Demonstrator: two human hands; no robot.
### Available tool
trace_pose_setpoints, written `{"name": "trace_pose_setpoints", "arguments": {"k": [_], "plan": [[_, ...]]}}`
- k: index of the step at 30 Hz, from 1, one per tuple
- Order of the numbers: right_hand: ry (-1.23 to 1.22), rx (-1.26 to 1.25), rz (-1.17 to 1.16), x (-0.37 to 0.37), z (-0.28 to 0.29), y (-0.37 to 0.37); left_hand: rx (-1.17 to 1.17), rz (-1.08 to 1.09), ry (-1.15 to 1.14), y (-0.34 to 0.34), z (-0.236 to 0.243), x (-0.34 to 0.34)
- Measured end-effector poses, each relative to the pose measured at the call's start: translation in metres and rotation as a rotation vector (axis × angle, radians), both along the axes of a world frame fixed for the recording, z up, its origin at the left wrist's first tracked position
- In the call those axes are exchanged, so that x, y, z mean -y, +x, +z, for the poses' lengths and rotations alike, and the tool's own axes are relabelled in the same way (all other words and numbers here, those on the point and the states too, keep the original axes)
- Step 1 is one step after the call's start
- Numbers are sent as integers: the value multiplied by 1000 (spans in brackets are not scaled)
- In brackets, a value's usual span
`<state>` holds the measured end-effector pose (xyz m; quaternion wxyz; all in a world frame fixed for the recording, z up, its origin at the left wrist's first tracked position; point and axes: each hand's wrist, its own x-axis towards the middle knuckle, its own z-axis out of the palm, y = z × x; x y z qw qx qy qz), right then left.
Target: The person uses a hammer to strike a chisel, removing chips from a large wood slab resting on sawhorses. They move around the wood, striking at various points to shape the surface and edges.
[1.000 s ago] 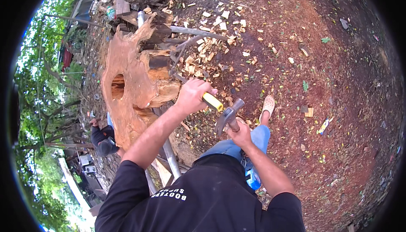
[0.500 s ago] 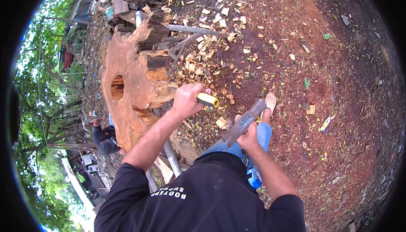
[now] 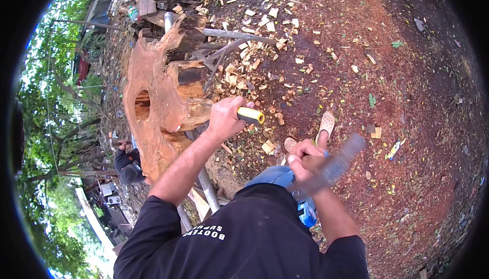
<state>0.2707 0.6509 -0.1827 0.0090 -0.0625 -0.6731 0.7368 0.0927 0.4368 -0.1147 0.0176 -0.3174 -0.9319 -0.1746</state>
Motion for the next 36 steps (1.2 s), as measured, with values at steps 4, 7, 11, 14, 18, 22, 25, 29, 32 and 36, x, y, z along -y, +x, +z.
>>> {"name": "trace_pose_setpoints", "arguments": {"k": [4, 7, 11, 14, 18, 22, 25, 29, 32, 36], "plan": [[-185, -32, -36, 37, 23, -23, -30, -16, 39, 0, -2, -1], [21, 186, 145, 68, -17, -29, -32, -36, -13, -5, -10, 0], [-130, 225, 109, 54, -22, -28, -46, -6, -44, -7, -9, 5], [-215, 56, -70, 26, 3, -17, -41, -14, -1, 0, -8, 6], [-761, -132, -303, 59, 21, -28, -22, -9, -5, -1, -6, -1], [-296, 570, 219, 77, -27, -20, -67, -32, -27, -11, -11, 4], [-573, 373, 50, 54, -26, -2, -89, -41, 5, -8, -9, 8], [-858, -194, -318, 36, 30, -21, -35, -21, -32, -4, -4, 4], [-533, 447, -13, 107, -73, 4, -39, -39, -33, -7, -11, -1], [-423, 511, 127, 99, -52, -14, -35, -49, -80, -6, -16, 17]]}}
